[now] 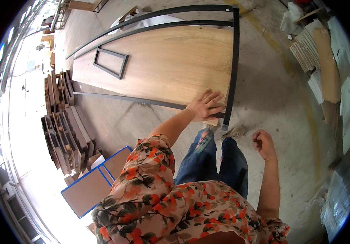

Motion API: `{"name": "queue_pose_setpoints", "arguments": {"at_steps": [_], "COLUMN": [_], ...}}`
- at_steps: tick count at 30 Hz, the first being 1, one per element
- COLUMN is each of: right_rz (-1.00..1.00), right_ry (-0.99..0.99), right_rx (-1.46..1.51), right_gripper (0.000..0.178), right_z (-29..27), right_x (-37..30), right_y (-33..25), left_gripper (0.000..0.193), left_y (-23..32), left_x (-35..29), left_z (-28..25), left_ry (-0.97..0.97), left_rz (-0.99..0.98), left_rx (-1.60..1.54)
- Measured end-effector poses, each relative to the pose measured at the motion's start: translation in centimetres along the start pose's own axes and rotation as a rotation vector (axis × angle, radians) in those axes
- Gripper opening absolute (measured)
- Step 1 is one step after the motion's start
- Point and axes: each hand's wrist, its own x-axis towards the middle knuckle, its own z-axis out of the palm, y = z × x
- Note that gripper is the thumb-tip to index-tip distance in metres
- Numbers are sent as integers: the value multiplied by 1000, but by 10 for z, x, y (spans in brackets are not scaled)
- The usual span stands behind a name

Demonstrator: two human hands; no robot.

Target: The person assembles a metal frame onto a wooden shelf by positioning the frame around the shelf and inserting small screws into pre-drilled holes by hand.

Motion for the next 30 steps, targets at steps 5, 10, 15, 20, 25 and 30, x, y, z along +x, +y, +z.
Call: {"name": "queue_pose_setpoints", "arguments": {"at_steps": [5, 10, 15, 20, 25, 30], "right_rz": [50, -344, -521, -402, -418, -420], "right_ry": [-66, 259, 453, 611, 739, 657], "right_rx": [91, -72, -569, -951, -948, -1063], "right_gripper": [12, 22, 22, 25, 23, 24], "right_z": [32, 63, 118, 132, 121, 97], "right_x": [12, 6, -8, -13, -17, -13], "right_y": [17, -26, -48, -37, -35, -31], "left_gripper": [47, 34, 28, 22, 21, 30], "left_y": [3, 0, 3, 9, 9, 12], "left_x": [9, -4, -4, 4, 9, 13], "left_z": [4, 20, 27, 23, 22, -3], "left_ry": [49, 158, 194, 252, 135, -292], "left_rz": [51, 46, 24, 105, 98, -50], "left_rx": [27, -33, -16, -49, -10, -230]}}
